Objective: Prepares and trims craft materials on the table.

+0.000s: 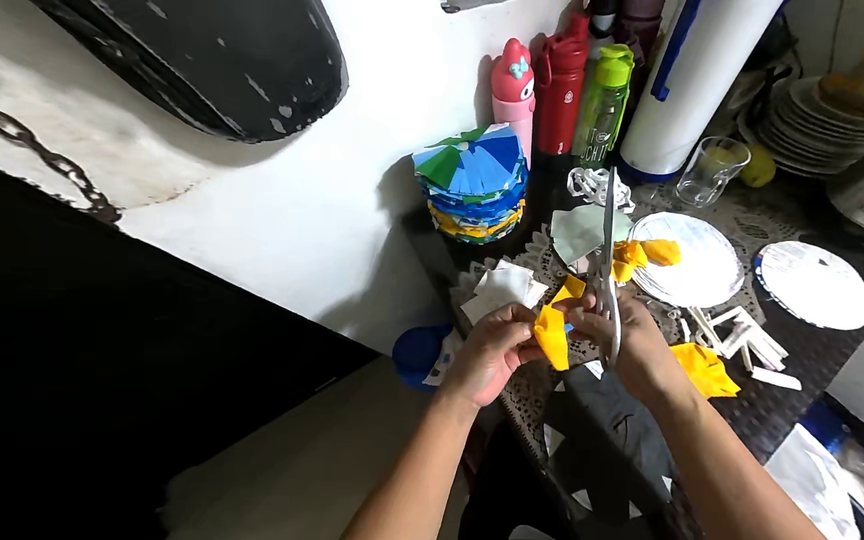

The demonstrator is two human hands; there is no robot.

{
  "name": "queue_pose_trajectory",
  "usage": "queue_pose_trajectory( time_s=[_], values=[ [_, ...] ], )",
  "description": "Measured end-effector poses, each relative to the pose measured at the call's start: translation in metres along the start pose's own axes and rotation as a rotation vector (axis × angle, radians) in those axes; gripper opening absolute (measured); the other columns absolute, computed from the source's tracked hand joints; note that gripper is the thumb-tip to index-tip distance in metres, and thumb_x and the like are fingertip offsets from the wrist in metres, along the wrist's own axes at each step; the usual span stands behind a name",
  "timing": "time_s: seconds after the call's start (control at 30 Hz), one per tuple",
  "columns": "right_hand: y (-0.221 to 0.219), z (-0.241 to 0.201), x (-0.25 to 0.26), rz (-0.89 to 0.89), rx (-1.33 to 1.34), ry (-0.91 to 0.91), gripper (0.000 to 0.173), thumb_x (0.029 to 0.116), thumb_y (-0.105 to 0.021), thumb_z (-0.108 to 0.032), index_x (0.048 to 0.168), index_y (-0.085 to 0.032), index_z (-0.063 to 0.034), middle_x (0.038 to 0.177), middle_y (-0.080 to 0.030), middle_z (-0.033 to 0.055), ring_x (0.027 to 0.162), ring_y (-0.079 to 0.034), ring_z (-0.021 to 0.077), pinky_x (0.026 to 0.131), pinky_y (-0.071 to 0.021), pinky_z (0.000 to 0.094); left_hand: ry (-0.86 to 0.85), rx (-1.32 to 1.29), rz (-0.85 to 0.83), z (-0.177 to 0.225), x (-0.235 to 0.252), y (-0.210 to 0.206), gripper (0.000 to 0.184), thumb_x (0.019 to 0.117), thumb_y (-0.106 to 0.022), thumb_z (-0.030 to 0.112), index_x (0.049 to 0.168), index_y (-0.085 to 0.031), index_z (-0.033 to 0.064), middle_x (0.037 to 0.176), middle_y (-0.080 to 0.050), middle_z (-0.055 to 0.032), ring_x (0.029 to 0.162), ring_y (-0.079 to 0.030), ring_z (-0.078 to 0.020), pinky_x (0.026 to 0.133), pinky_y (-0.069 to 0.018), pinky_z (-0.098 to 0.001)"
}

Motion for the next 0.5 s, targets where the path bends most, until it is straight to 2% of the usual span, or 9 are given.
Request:
queue_pose_trajectory(
  time_s=[0.13, 0.23, 0.3, 0.37, 0.43, 0.5],
  values=[
    [0.002, -0.002, -0.018, -0.011, 0.033, 0.008, 0.013, 0.09, -0.063, 0.004, 0.092, -0.056, -0.0073, 0.085, -0.068, 0.0001, 0.074, -0.066, 0.0063, 0.069, -0.0558, 0.0216, 0.022, -0.001, -0.032, -0.007, -0.012, -0.011, 0.02, 0.0947, -0.054, 0.003, 0.089, -0.07, 0.0133, 0.089, -0.075, -0.0019, 0.08, -0.073, -0.0096, 0.077, -0.0619, -0.0266],
    [0.009, -0.003, -0.03, 0.012, 0.003, 0.069, 0.016, 0.0871, -0.067, 0.003, 0.09, -0.058, -0.009, 0.082, -0.067, -0.0021, 0.073, -0.066, 0.006, 0.069, -0.0567, 0.0225, -0.071, 0.099, -0.018, -0.013, -0.02, -0.014, 0.018, 0.0938, -0.057, 0.003, 0.088, -0.071, 0.0124, 0.087, -0.073, 0.0, 0.081, -0.072, -0.009, 0.078, -0.0617, -0.0278],
    [0.013, -0.004, -0.039, 0.05, -0.11, 0.13, 0.015, 0.0867, -0.07, 0.002, 0.091, -0.06, -0.0087, 0.082, -0.068, -0.0035, 0.073, -0.066, 0.0051, 0.07, -0.0578, 0.0224, -0.236, 0.372, 0.016, -0.015, -0.026, -0.017, 0.014, 0.093, -0.058, 0.003, 0.089, -0.069, 0.0123, 0.086, -0.069, 0.0066, 0.08, -0.067, -0.0025, 0.075, -0.0582, -0.0224],
    [0.014, -0.007, -0.048, 0.097, -0.262, 0.183, 0.014, 0.086, -0.072, 0.0, 0.092, -0.062, -0.0079, 0.082, -0.068, -0.0044, 0.071, -0.065, 0.0017, 0.068, -0.0561, 0.0182, -0.405, 0.642, 0.049, -0.017, -0.033, -0.024, 0.01, 0.0907, -0.058, 0.002, 0.09, -0.066, 0.006, 0.088, -0.068, 0.0073, 0.078, -0.063, 0.0041, 0.069, -0.0533, -0.0142],
    [0.015, -0.01, -0.055, 0.131, -0.414, 0.212, 0.013, 0.0854, -0.072, -0.004, 0.093, -0.064, -0.0087, 0.08, -0.067, -0.0066, 0.069, -0.061, -0.0034, 0.064, -0.0507, 0.013, -0.476, 0.712, 0.088, -0.022, -0.039, -0.032, 0.008, 0.0907, -0.057, 0.001, 0.089, -0.065, 0.0028, 0.089, -0.069, 0.0053, 0.076, -0.061, 0.0063, 0.067, -0.052, -0.0111],
    [0.016, -0.015, -0.061, 0.115, -0.483, 0.206, 0.012, 0.0857, -0.071, -0.005, 0.095, -0.065, -0.0088, 0.081, -0.067, -0.0069, 0.07, -0.061, -0.0044, 0.063, -0.0501, 0.0123, -0.408, 0.602, 0.116, -0.031, -0.045, -0.039, 0.013, 0.0933, -0.054, 0.002, 0.092, -0.065, 0.0061, 0.091, -0.069, 0.0061, 0.079, -0.063, 0.0032, 0.069, -0.053, -0.0147]
  ],
)
Point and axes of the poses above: each hand's wrist, its own x-axis towards the middle knuckle, its own y-axis out of the back of the hand, z = x × y, the point moved 2 cm from there along x, towards the middle knuckle
